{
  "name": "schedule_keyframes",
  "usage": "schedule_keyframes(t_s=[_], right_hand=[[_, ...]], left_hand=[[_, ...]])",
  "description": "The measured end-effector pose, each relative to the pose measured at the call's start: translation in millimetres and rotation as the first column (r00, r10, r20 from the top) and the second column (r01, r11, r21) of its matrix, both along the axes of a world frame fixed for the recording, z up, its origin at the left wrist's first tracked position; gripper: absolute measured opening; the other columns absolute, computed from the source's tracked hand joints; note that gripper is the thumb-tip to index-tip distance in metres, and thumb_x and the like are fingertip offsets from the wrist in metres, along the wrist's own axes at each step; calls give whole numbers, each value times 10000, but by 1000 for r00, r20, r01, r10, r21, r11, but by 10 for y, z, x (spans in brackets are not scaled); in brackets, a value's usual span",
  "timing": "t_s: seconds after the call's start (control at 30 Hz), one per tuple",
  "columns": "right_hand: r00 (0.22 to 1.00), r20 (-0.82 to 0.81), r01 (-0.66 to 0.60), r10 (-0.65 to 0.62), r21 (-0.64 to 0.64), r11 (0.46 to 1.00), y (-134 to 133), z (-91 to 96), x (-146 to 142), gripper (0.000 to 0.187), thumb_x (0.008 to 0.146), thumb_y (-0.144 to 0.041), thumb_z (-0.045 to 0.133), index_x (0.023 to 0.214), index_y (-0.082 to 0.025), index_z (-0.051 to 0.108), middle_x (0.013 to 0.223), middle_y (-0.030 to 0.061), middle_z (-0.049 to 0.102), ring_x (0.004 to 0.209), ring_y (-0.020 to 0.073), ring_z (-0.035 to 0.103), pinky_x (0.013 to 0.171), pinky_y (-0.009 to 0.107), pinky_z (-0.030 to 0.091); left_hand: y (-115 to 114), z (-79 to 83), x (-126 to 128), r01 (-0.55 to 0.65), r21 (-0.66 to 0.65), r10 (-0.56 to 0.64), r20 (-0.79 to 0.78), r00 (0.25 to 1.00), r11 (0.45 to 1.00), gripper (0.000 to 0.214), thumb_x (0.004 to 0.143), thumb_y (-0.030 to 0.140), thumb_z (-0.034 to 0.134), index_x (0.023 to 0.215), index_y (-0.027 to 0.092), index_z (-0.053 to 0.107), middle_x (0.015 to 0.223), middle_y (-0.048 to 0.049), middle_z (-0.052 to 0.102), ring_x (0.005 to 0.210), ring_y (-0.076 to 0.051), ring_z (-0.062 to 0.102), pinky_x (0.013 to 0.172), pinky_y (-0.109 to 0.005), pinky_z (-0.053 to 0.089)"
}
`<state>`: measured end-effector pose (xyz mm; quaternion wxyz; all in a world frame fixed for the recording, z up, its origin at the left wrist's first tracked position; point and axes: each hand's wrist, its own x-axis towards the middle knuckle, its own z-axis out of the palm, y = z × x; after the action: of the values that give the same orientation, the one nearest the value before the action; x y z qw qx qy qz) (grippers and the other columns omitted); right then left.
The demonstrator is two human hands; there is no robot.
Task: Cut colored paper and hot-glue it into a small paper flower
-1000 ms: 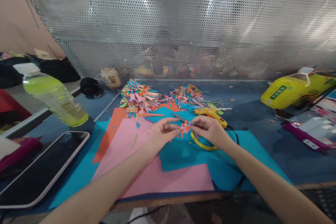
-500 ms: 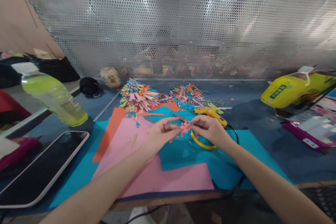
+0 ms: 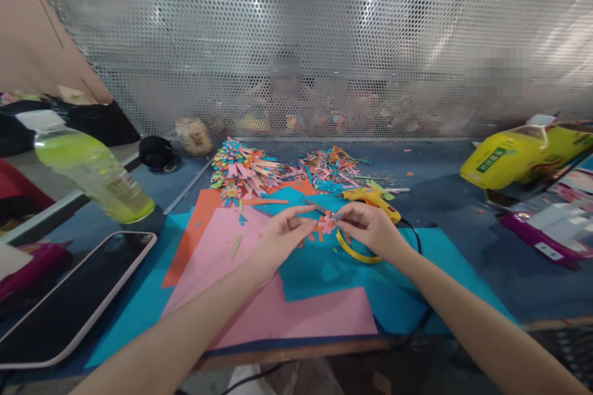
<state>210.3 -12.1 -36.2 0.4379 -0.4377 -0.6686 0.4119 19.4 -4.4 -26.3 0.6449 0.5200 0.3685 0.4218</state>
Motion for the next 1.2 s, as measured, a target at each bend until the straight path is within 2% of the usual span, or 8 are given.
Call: schedule_keyframes(t_s=[0.2,0.4,0.57,0.73,0.9,1.0,1.2], right_hand=[[1000,7,3,-3,-1,1000,-4,-8,-7,141,733,-291,601,770,-181,522,667,3,593,496,99,531,497,244,442],[999,36,19,-20,19,1000,-7,-7,-16,126,739,-287,586,778,-188,521,703,23,613,653,159,608,582,279,479],[997,65,34,-37,43,998,-7,-36,-10,131,741,-289,582,782,-182,519,729,33,627,671,163,618,595,282,493],[995,77,54,-61,87,995,-6,-60,-10,138,734,-291,587,780,-177,523,753,39,633,705,170,628,631,289,504],[993,77,75,-84,111,991,-16,-42,-29,138,727,-292,590,767,-177,525,745,40,636,696,171,633,617,287,509],[994,67,73,-81,111,991,-23,-35,-33,139,721,-290,593,760,-175,525,744,41,636,695,171,636,620,288,513],[990,117,67,-81,121,990,-56,-21,-66,142,734,-289,578,780,-160,543,741,48,633,676,161,622,620,283,510]], left_hand=[[-18,18,8,-17,-20,17,-23,1000,1000,358,718,355,608,1009,147,597,712,-41,643,593,-100,539,500,-201,377],[-13,-13,-11,8,-37,-8,-13,1000,999,382,721,373,601,1037,159,585,813,-64,653,618,-107,535,509,-212,373],[-24,5,-18,18,-47,-18,-2,1000,999,386,710,372,614,1034,163,595,798,-57,648,635,-116,540,516,-212,363],[-33,27,3,-5,-46,6,19,1000,999,422,674,334,660,1042,138,593,646,-23,605,572,-104,510,483,-206,328],[-30,34,-7,17,-53,-15,36,999,998,384,695,321,642,1031,142,592,745,-37,625,591,-97,521,488,-199,339],[-18,22,-2,30,-49,-29,28,999,998,395,688,293,655,1041,135,575,668,-13,616,558,-82,514,476,-186,339],[40,-118,25,37,70,-40,37,998,997,478,590,218,736,1016,152,529,716,-18,651,705,-144,614,650,-242,443]])
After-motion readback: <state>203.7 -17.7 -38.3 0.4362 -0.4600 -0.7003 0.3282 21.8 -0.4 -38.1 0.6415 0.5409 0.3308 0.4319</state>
